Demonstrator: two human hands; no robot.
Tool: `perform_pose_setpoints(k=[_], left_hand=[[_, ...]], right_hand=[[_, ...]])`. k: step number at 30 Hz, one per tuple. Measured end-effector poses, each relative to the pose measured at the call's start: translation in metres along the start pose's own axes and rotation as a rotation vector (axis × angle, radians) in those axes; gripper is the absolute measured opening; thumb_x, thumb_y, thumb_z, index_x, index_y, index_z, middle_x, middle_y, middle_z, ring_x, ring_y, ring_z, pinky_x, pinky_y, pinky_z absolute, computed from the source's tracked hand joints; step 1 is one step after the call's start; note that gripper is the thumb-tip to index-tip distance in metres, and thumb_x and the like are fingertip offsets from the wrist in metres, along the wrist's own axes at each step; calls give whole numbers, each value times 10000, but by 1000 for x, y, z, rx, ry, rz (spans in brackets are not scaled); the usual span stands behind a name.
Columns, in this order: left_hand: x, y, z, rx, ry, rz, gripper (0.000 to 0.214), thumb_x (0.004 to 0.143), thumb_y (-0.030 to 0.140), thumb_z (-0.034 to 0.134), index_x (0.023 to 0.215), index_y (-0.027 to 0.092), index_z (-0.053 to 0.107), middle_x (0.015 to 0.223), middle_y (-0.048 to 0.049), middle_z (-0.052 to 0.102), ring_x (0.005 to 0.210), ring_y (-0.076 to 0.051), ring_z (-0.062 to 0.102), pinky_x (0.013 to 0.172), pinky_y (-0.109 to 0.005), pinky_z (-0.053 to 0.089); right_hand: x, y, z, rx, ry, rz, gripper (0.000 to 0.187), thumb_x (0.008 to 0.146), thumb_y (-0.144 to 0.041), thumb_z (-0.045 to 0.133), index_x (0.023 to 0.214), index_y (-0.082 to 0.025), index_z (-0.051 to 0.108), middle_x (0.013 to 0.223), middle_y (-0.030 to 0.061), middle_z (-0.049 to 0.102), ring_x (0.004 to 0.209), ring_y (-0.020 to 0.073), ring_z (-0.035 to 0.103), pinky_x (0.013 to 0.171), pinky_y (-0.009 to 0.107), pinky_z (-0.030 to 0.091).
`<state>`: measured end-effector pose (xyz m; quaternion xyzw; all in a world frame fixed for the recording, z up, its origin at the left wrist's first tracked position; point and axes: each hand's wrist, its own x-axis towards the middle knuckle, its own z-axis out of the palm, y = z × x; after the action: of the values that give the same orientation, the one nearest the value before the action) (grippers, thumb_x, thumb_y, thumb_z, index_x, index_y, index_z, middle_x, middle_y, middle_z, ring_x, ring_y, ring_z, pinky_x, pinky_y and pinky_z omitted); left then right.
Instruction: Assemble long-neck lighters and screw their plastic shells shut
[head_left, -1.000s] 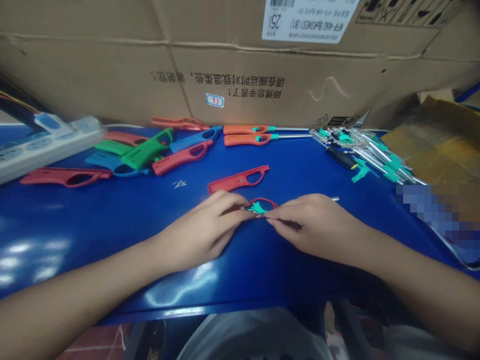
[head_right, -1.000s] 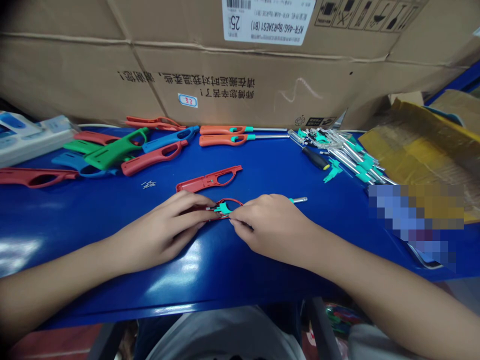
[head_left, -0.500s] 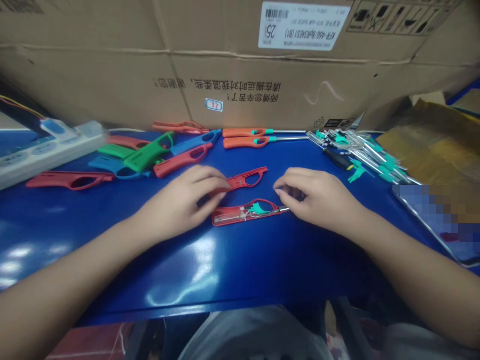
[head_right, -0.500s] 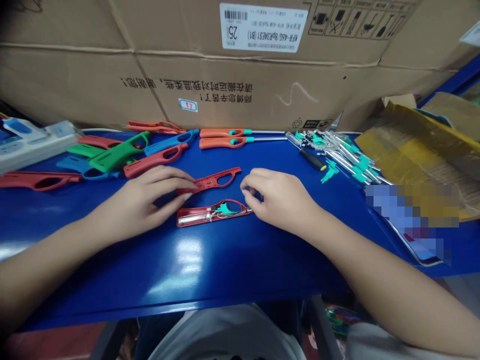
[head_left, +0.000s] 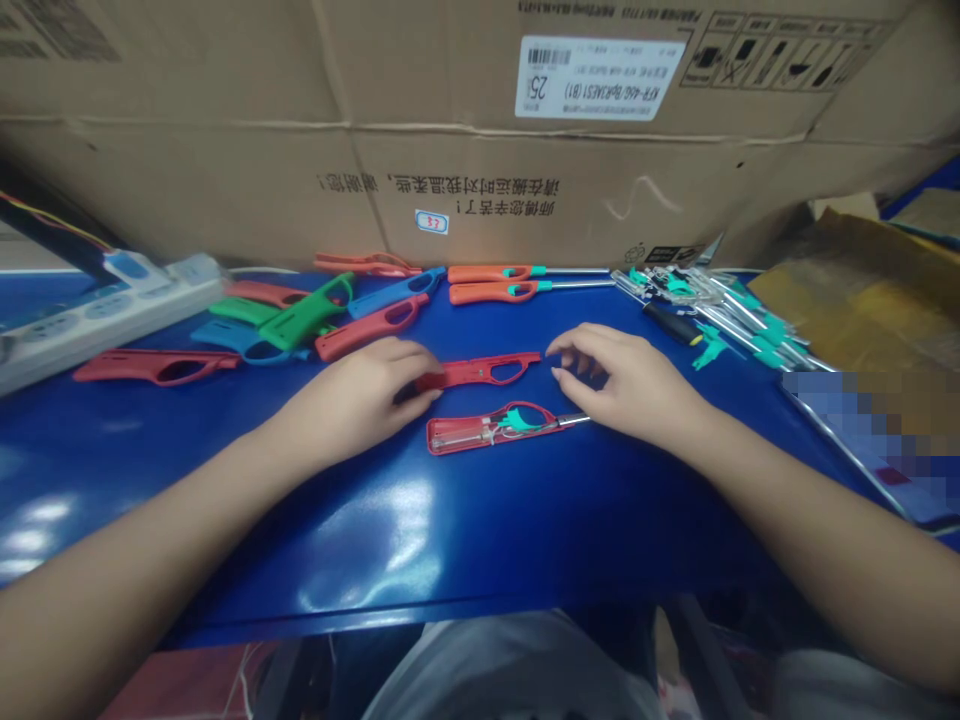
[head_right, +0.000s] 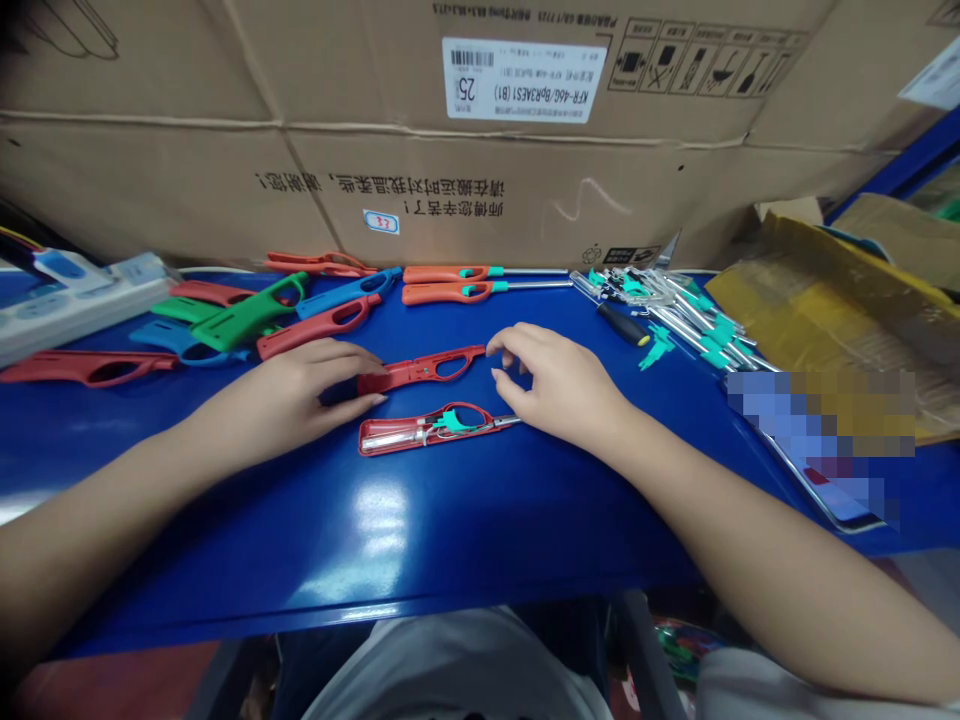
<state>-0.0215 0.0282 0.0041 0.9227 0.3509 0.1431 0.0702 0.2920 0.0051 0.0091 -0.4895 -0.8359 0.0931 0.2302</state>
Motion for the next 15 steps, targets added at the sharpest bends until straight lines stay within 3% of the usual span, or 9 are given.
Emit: perform_pose_setpoints(k=[4, 8, 12, 15], left_hand=[[-2, -2, 0, 61, -2, -44, 280, 1029, 318, 455, 1125, 164, 668, 1105, -113, 712, 1056, -274, 665, 948, -435, 543], [-3, 7, -5, -36, 45, -183, 243, 1000, 352, 508, 1121, 169, 610, 1054, -98, 709, 897, -251, 691, 783, -377, 559], [-2, 25, -13, -463, 91, -255, 248, 988, 411, 589, 1092, 190, 629, 980, -44, 725, 855, -192, 708, 743, -289, 560], [-1, 39, -17, -901, 55, -371, 301, 956, 420, 657, 1111, 164, 625, 897, -41, 748, 789, -168, 721, 736, -269, 585]], right_hand=[[0, 0, 3, 18, -1, -21, 189, 903, -184, 589, 1078, -195, 659, 988, 68, 681, 873, 202, 639, 769, 329, 508], [0, -2, 5, 28, 78, -98, 408, 927, -209, 605, 1334, -196, 571, 1242, 140, 605, 1128, 262, 602, 956, 419, 518], [0, -3, 4, -74, 131, -238, 549, 930, -288, 673, 1440, -195, 492, 1420, 184, 511, 1345, 327, 470, 1121, 524, 405], [0, -2, 4, -77, 119, -370, 492, 938, -300, 675, 1397, -215, 520, 1373, 158, 588, 1275, 326, 531, 1063, 523, 433]])
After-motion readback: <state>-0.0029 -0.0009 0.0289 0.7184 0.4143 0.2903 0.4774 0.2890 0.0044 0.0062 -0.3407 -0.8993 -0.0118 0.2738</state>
